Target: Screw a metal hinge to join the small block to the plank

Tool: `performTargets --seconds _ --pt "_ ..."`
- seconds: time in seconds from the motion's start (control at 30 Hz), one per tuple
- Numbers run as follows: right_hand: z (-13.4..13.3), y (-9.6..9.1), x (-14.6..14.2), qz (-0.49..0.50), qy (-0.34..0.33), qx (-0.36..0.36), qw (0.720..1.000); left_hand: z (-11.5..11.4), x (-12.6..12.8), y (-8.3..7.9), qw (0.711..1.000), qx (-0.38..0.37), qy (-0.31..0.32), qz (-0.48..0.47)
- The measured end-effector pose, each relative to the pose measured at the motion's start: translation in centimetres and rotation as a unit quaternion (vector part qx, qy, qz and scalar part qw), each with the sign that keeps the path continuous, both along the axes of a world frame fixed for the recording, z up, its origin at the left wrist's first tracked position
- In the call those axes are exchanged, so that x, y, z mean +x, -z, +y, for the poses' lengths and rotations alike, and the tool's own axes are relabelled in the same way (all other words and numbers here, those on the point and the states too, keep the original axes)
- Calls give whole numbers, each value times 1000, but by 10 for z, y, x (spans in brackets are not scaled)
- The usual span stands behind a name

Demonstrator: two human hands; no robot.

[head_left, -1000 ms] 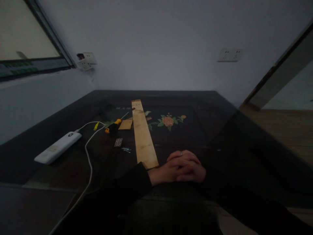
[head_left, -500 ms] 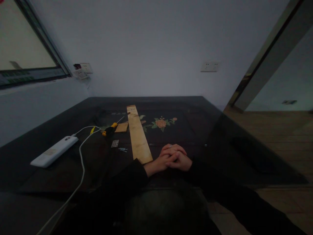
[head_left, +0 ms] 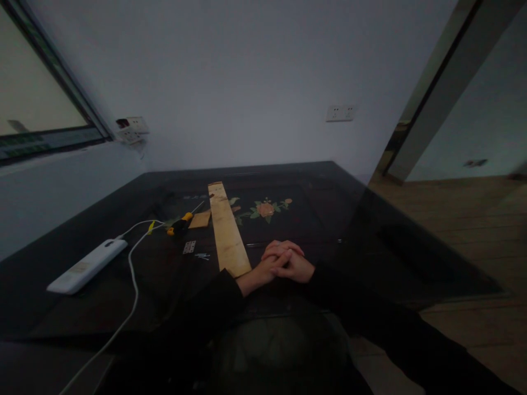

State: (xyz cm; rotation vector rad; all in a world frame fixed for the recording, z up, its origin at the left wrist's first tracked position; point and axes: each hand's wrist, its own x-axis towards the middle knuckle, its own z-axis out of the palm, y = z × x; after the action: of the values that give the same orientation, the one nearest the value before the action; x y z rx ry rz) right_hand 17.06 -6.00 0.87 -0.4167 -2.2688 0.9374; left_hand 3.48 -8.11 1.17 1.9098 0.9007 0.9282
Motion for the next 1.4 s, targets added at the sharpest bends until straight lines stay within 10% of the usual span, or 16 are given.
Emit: performTargets --seconds 1.07,1.4 --pt "0 -3 -1 1 14 -4 1000 -3 3 -13 998 -43 2 -38" --pt "3 7 -2 7 6 -5 1000 5 4 4 991 -83 28 -106"
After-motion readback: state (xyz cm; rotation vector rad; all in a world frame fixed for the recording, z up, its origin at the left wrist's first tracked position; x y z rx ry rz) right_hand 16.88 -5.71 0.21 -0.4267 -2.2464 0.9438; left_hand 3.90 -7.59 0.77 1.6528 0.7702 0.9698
